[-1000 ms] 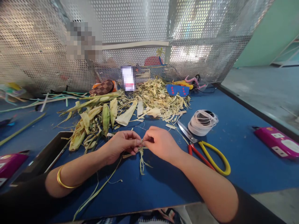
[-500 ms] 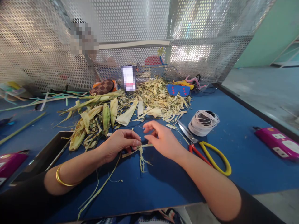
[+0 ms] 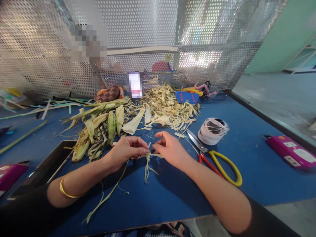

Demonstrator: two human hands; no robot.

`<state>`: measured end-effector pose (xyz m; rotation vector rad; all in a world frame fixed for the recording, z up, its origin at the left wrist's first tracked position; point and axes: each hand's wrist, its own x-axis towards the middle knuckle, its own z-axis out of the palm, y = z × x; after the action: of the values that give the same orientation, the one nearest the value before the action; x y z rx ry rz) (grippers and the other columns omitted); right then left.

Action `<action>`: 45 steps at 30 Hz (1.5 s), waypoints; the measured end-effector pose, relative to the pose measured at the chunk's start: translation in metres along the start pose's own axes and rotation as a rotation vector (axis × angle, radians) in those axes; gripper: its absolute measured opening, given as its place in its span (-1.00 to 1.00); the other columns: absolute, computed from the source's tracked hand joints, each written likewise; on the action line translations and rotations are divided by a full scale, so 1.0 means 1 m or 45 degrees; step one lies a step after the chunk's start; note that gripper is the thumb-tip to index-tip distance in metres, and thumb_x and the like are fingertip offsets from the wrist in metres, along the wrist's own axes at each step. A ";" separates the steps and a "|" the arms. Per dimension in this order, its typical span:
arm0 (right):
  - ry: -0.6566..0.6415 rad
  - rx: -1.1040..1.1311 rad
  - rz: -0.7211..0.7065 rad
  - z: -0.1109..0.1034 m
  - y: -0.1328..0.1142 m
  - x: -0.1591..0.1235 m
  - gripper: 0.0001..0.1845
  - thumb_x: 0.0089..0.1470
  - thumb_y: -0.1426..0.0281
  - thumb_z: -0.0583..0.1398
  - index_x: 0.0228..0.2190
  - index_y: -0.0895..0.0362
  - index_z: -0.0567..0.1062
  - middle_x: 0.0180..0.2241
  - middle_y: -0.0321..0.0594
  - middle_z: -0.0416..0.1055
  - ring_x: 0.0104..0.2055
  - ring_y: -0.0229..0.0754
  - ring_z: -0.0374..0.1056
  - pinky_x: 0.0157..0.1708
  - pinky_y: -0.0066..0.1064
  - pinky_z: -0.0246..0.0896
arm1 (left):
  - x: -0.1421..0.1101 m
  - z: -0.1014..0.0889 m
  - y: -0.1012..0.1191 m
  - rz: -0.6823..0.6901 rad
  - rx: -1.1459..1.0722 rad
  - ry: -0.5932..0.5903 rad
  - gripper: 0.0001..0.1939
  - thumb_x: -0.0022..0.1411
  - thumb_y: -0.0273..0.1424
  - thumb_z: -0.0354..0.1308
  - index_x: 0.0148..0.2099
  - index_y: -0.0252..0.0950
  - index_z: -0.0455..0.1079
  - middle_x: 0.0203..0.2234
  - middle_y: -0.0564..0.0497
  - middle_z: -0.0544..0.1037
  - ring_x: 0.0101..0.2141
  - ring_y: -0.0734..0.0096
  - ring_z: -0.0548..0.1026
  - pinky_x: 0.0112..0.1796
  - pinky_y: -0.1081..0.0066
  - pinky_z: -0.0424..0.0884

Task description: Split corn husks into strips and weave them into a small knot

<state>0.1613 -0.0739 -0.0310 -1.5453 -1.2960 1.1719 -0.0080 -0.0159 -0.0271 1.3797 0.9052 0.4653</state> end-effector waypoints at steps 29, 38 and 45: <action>-0.077 0.261 -0.061 0.011 0.005 0.000 -0.63 -0.15 0.55 0.16 -0.21 0.11 0.39 -0.57 -0.41 0.35 -0.53 -0.31 0.27 -0.45 -0.43 0.17 | -0.004 0.006 -0.016 0.932 1.029 0.419 -0.84 0.10 -0.54 0.11 -0.33 -0.24 0.50 -0.47 0.08 0.58 -0.43 0.49 0.51 -0.37 0.54 0.34; -0.073 0.093 -0.119 0.010 0.007 0.002 -0.82 -0.04 0.41 0.16 -0.36 0.11 0.54 -0.51 -0.30 0.45 -0.50 -0.24 0.34 -0.43 -0.37 0.24 | -0.003 0.000 -0.017 1.257 1.376 0.522 -0.87 0.20 -0.46 0.09 -0.34 -0.25 0.46 -0.46 0.08 0.58 -0.44 0.49 0.49 -0.39 0.52 0.31; 0.041 -0.053 -0.197 0.008 0.014 0.006 -0.86 -0.04 0.33 0.18 -0.43 0.12 0.52 -0.44 -0.26 0.42 -0.52 -0.27 0.29 -0.51 -0.41 0.21 | -0.005 0.002 -0.015 1.322 1.395 0.507 -0.85 0.22 -0.46 0.06 -0.35 -0.25 0.45 -0.48 0.09 0.58 -0.46 0.51 0.47 -0.41 0.52 0.28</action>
<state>0.1573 -0.0705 -0.0477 -1.4592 -1.3997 1.0243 -0.0129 -0.0232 -0.0405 2.8506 0.6857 1.1464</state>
